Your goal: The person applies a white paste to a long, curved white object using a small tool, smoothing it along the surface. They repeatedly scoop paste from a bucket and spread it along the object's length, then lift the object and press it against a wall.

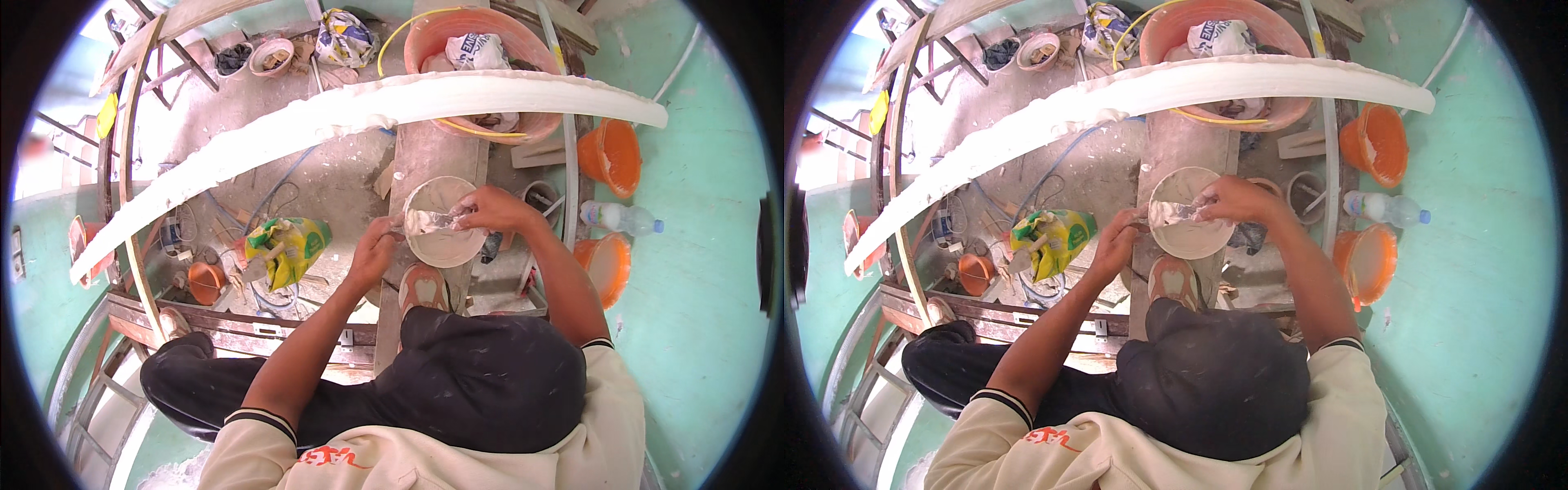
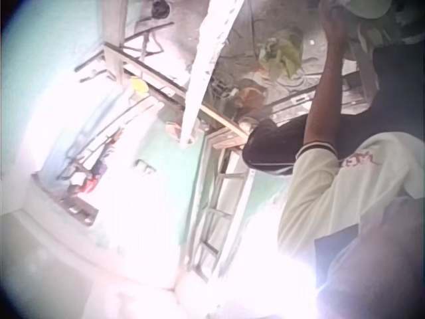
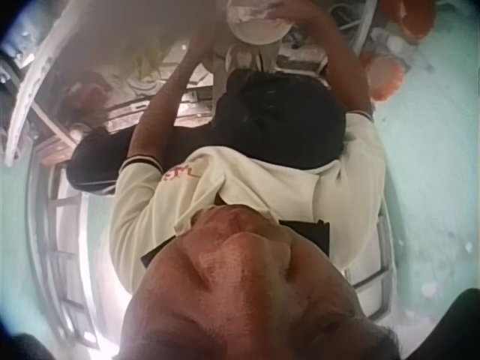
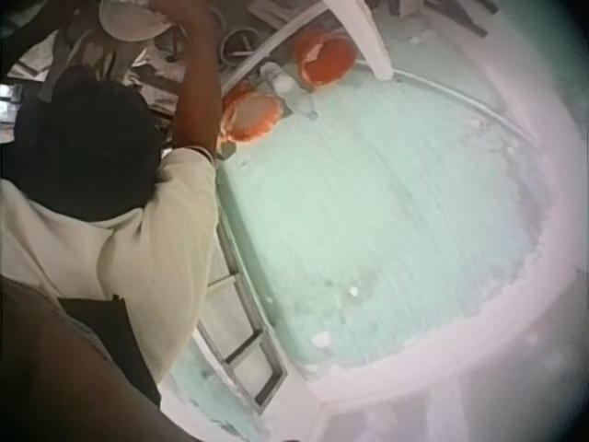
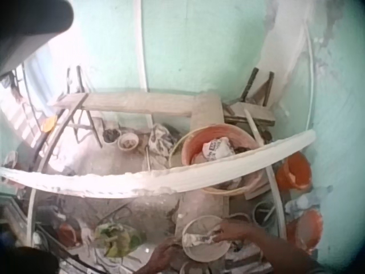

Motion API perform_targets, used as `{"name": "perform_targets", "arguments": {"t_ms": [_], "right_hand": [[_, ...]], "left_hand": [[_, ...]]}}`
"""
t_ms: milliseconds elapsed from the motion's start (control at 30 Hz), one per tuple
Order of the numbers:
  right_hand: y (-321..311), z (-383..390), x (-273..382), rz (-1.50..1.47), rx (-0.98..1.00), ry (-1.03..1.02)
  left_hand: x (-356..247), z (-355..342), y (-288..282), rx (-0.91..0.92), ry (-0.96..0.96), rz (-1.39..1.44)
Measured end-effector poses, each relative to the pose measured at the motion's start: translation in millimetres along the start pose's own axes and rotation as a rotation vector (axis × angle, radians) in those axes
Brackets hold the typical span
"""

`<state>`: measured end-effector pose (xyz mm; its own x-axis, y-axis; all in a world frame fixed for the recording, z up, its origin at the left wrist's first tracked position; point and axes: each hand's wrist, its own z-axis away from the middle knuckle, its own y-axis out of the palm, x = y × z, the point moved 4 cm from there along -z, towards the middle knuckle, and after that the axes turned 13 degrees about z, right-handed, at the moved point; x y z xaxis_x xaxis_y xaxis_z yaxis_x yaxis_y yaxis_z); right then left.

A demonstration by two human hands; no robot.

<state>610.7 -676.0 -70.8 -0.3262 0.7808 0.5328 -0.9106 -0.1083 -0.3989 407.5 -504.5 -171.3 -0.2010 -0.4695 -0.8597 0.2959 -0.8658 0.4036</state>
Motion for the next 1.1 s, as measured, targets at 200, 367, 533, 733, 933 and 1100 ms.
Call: {"name": "perform_targets", "arguments": {"t_ms": [200,367,533,733,933,1100], "right_hand": [[25,22,-80,-0.473,-0.108,-0.189],[11,73,-94,-0.647,-0.284,-0.123],[9,107,-171,-1.038,-0.683,-0.169],[-36,120,-225,-1.220,-1.332,0.007],[-121,111,-277,-0.961,-1.764,0.365],[-196,82,-331,-0.630,-1.830,0.540]], "left_hand": [[-10,-17,-7,-0.134,-0.179,0.004],[-40,-38,-7,-0.271,0.035,-0.174],[-74,-70,60,-0.097,0.166,-0.185],[-134,-99,162,0.229,0.660,-0.711],[-179,-150,274,0.415,0.901,-1.026],[-182,-191,320,0.445,0.924,-1.149]]}}
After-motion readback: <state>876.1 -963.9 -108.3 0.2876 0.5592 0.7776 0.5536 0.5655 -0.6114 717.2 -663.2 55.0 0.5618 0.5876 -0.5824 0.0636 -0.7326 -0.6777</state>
